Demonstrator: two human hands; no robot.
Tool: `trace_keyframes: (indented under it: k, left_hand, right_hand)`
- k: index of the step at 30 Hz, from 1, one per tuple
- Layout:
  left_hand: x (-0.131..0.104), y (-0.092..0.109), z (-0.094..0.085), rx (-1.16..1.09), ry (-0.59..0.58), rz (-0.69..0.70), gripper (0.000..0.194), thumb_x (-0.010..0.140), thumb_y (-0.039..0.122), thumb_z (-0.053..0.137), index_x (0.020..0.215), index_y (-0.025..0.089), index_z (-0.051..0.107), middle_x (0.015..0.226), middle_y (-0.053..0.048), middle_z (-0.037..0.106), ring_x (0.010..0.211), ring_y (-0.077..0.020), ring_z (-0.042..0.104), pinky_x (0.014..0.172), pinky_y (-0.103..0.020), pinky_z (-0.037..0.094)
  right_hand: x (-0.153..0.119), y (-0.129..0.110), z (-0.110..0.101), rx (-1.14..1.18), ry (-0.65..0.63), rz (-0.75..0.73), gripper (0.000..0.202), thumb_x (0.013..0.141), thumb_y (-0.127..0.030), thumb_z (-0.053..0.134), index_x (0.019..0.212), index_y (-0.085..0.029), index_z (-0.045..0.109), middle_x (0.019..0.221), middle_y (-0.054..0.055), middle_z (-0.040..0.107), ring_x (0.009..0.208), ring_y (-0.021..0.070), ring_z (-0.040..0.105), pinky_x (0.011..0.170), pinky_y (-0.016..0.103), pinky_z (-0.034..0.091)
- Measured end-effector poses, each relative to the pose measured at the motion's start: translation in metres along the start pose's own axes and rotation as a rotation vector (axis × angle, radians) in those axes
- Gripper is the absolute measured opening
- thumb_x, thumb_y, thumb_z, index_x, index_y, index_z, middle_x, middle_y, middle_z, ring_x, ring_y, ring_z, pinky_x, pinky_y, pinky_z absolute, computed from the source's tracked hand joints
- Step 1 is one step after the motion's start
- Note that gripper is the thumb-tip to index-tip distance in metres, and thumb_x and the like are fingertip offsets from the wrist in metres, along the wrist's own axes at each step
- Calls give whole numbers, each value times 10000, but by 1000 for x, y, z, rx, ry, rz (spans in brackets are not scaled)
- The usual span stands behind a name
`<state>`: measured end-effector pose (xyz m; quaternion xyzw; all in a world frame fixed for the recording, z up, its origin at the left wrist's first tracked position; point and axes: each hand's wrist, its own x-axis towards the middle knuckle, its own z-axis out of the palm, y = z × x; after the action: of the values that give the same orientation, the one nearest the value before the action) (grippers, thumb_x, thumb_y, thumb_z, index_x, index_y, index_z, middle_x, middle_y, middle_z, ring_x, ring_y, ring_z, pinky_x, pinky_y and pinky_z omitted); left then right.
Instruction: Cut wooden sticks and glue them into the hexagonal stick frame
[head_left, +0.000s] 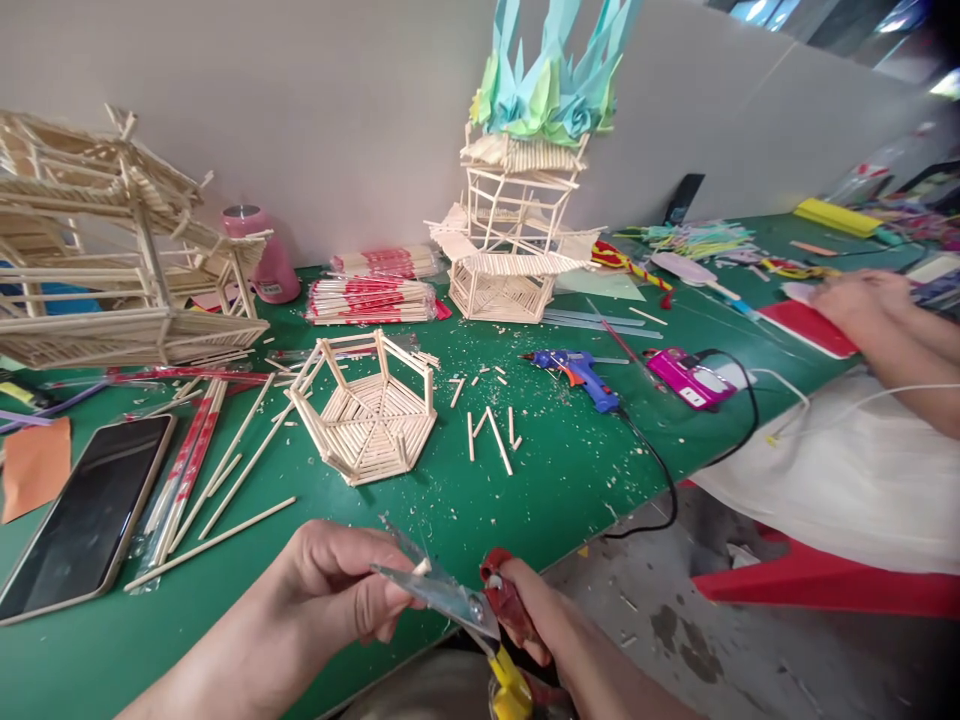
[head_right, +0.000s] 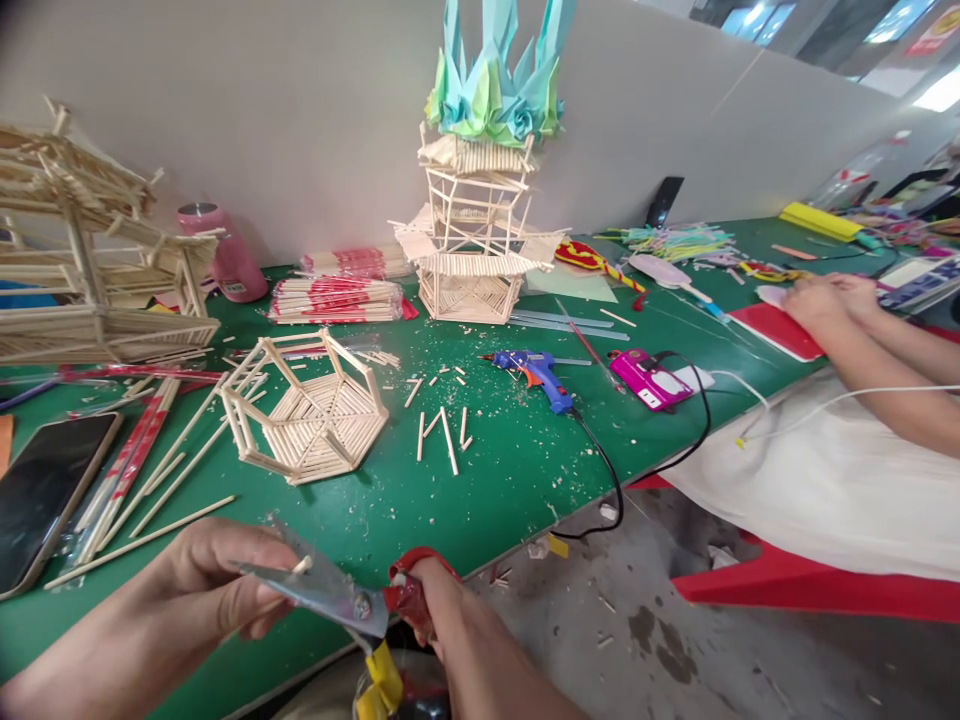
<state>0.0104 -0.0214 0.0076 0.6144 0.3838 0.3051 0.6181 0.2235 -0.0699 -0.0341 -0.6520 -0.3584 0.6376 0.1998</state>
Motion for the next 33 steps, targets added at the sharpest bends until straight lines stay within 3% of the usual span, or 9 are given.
trace_keyframes:
  k: [3, 6, 9, 12, 14, 20, 23, 28, 33]
  left_hand:
    - [2, 1, 1, -22, -17, 3, 413, 798, 550, 519, 667, 210, 713, 529, -40, 618, 436, -113, 503, 374, -219, 444]
    - [3, 3, 2, 136, -39, 52, 337, 864, 412, 503, 692, 209, 710, 562, -38, 639, 470, -127, 551, 406, -224, 476]
    - [3, 4, 3, 392, 15, 170, 223, 869, 195, 495, 761, 215, 689, 638, -21, 655, 559, -138, 611, 490, -225, 518]
    - [1, 4, 4, 514, 93, 294, 195, 850, 129, 499, 790, 214, 664, 654, -10, 627, 585, -133, 606, 534, -227, 523]
    - [1, 3, 4, 416, 45, 264, 214, 874, 165, 486, 766, 220, 662, 639, -8, 612, 577, -127, 585, 523, -222, 507]
    - [3, -5, 1, -98, -46, -14, 404, 816, 554, 485, 730, 226, 706, 575, -24, 564, 483, -113, 462, 421, -229, 410]
    - [1, -8, 3, -24, -36, -68, 342, 835, 471, 523, 681, 223, 699, 555, -14, 567, 494, -114, 472, 441, -226, 408]
    - [-3, -14, 8, 164, 170, 13, 197, 846, 271, 548, 721, 235, 696, 588, 5, 610, 547, -116, 524, 499, -208, 423]
    - [-3, -18, 10, -289, 71, -159, 231, 766, 415, 648, 675, 216, 722, 523, 21, 544, 495, -83, 444, 495, -204, 354]
  right_hand:
    - [9, 3, 7, 43, 46, 93, 344, 751, -507, 584, 610, -193, 584, 463, -18, 459, 458, 121, 454, 415, 216, 370]
    - [9, 4, 13, 56, 59, 145, 378, 785, -519, 516, 600, -192, 563, 455, -9, 455, 457, 127, 471, 410, 218, 369]
    - [2, 4, 10, 47, -15, 20, 288, 704, -476, 619, 739, -194, 576, 570, -2, 526, 573, 141, 536, 468, 204, 399]
    - [1, 6, 4, -15, -83, -106, 370, 611, -433, 699, 856, -190, 565, 710, 16, 567, 666, 148, 546, 502, 192, 404]
    - [8, 10, 1, -81, -104, -91, 380, 595, -425, 705, 859, -188, 567, 714, 16, 565, 646, 142, 529, 488, 193, 383]
    - [34, 34, -1, -154, -138, -34, 380, 511, -382, 760, 789, -198, 577, 637, -1, 564, 615, 155, 520, 470, 215, 340]
    - [34, 41, 3, -106, -129, 44, 342, 539, -394, 748, 763, -200, 578, 629, 8, 574, 626, 168, 553, 477, 216, 354]
    - [33, 40, 13, 41, -74, 51, 310, 686, -476, 644, 824, -207, 576, 726, 18, 588, 676, 162, 591, 486, 188, 396]
    - [39, 34, 3, -227, -143, 126, 305, 648, -424, 669, 814, -180, 590, 652, 6, 564, 595, 149, 555, 455, 191, 369]
